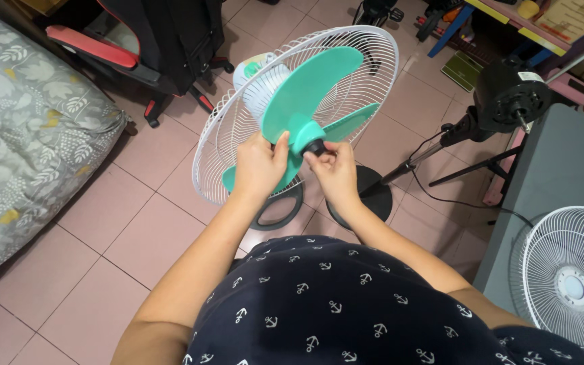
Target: The person disassembles a white pedestal fan, unscrewing the rear cap and removing the blade assembly and front grill, then reassembles it by refitting the grill and tightening the hub. They then move to a black fan on the table, removing its front grill and working on the blade and motor hub.
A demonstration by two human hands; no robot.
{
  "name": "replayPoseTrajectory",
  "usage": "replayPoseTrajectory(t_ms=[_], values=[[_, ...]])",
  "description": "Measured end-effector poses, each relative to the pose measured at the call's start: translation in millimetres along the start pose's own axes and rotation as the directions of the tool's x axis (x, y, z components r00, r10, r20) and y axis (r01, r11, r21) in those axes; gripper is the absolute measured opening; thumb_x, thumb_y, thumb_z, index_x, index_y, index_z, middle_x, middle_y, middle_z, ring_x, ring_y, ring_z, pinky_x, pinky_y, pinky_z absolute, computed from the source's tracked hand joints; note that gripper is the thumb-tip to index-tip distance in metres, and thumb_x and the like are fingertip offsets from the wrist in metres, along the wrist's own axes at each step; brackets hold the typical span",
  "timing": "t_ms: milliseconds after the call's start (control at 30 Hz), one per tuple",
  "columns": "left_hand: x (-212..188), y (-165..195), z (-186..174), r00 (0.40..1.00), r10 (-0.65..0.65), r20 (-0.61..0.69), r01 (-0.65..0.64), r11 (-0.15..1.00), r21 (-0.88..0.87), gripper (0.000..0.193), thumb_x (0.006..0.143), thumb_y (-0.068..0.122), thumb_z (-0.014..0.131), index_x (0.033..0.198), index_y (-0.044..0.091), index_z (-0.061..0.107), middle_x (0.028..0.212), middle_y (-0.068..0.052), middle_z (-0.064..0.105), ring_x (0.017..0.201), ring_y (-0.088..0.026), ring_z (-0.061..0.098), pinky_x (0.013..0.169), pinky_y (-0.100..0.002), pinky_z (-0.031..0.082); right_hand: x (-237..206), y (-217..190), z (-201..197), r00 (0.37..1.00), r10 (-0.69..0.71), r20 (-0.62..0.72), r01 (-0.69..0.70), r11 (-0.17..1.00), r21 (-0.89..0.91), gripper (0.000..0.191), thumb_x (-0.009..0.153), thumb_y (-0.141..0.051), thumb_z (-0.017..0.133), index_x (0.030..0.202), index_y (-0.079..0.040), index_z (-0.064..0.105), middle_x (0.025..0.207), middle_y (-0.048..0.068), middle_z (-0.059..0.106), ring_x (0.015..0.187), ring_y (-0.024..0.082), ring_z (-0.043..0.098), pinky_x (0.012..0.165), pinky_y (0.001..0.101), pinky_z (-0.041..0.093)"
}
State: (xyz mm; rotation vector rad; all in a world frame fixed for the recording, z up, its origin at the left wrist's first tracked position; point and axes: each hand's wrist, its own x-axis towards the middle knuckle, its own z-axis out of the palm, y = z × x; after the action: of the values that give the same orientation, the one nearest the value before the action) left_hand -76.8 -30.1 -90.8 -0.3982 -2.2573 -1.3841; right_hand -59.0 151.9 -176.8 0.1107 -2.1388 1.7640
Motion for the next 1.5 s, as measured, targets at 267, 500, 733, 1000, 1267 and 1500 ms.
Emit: replayPoseTrajectory(t_ms=[267,500,733,1000,1267,1500], values=[[2.2,-4.3,-3.9,1.000,-0.019,-0.015,0.018,1.000,-0.019,0.018,0.094,0.016,0.072,0.088,-0.001,0.067,0.072,-0.016,0.066,0.058,-0.031,0.066,0.055,-0.041,0.050,35.7,14.7,-22.2,0.509,0.586,0.630,-0.738,-0.080,0.670,0.040,0.103,-0.032,0.060,0.114,0.007,0.055,0.093,0.017,0.066,0.083,0.028,0.072,0.069,0.0307,0.061],[5.6,-8.6,-2.8,1.000,0.000,-0.016,0.000,1.000,0.003,0.018,0.094,0.015,0.072,0.088,-0.001,0.067,0.072,-0.016,0.066,0.057,-0.030,0.065,0.055,-0.040,0.050,44.0,17.0,-22.8,0.359,0.461,0.811,-0.670,-0.478,0.568,0.053,0.108,-0.036,0.050,0.122,0.015,0.050,0.103,0.022,0.058,0.090,0.028,0.066,0.073,0.0331,0.064],[7.2,-13.7,-1.0,1.000,-0.001,-0.006,0.001,1.000,-0.008,0.017,0.094,0.015,0.072,0.088,0.000,0.068,0.072,-0.014,0.067,0.058,-0.029,0.067,0.055,-0.039,0.051,47.5,30.0,-17.1,0.292,0.407,0.865,-0.664,-0.565,0.490,0.054,0.110,-0.039,0.038,0.115,0.013,0.050,0.101,0.019,0.057,0.088,0.025,0.063,0.070,0.0312,0.062],[4.4,-12.3,3.4,0.999,0.002,-0.052,-0.001,1.000,0.019,0.019,0.095,0.015,0.072,0.088,-0.002,0.067,0.072,-0.017,0.065,0.057,-0.031,0.065,0.055,-0.041,0.050,44.4,9.2,-4.6,0.381,0.642,0.666,-0.865,-0.007,0.501,0.076,0.100,-0.059,0.026,0.114,0.010,0.053,0.092,0.017,0.063,0.070,0.022,0.066,0.057,0.0282,0.058],[7.3,-10.1,5.9,0.999,0.001,-0.044,0.001,0.999,0.048,0.020,0.093,0.015,0.072,0.087,-0.003,0.066,0.071,-0.019,0.064,0.058,-0.034,0.064,0.055,-0.043,0.050,16.1,-5.8,10.9,0.928,0.355,0.114,-0.369,0.918,0.144,0.071,0.092,-0.052,0.062,0.125,0.004,0.033,0.089,0.010,0.058,0.071,0.022,0.067,0.055,0.0327,0.059],[18.2,-16.0,3.4,0.999,-0.033,0.025,0.033,0.999,0.004,0.017,0.094,0.016,0.070,0.090,0.000,0.068,0.071,-0.014,0.071,0.063,-0.032,0.071,0.060,-0.042,0.055,58.5,28.9,-4.8,0.263,0.510,0.819,-0.675,-0.509,0.533,0.064,0.102,-0.054,0.032,0.108,0.006,0.054,0.082,0.012,0.059,0.065,0.019,0.061,0.049,0.0247,0.051]])
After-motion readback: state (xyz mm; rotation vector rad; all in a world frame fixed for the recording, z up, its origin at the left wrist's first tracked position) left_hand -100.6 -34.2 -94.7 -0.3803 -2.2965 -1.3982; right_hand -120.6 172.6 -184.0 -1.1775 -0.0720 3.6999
